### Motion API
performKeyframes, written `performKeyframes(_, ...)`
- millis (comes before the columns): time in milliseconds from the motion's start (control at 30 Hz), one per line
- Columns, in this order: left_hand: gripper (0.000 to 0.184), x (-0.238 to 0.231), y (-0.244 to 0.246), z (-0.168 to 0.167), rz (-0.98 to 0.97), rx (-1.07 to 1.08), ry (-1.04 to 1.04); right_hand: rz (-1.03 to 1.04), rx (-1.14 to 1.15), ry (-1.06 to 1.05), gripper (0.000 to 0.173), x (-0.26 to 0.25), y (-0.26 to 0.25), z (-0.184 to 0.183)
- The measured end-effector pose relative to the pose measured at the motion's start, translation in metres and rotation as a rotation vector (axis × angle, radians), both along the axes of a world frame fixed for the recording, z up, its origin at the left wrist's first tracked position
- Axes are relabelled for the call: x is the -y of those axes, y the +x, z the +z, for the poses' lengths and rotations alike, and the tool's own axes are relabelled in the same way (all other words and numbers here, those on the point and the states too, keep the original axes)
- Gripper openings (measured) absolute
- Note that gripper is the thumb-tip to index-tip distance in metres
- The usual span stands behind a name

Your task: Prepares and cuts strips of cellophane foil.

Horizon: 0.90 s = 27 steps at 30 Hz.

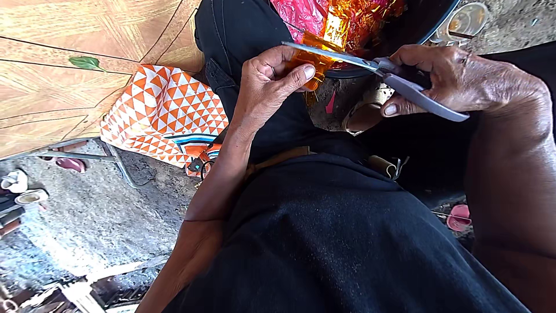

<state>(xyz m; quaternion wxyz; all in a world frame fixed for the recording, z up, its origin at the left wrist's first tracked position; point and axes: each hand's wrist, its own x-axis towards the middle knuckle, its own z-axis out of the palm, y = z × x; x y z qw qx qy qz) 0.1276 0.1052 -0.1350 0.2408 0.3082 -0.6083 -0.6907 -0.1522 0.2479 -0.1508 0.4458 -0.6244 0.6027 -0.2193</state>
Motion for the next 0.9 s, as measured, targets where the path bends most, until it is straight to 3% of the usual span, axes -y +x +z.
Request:
performKeyframes(267, 0.02, -0.0002, 0.0008, -0.0009, 0.01, -0.001, 0.012, -0.02, 0.009, 0.08, 0.075, -0.0031, -0.0045, 0.0067)
performKeyframes(900, 0.024, -0.0047, -0.0064, 0.0014, 0.039, -0.029, 0.042, -0.047, 0.016, 0.037, 0.073, -0.0043, 0.0004, 0.0046)
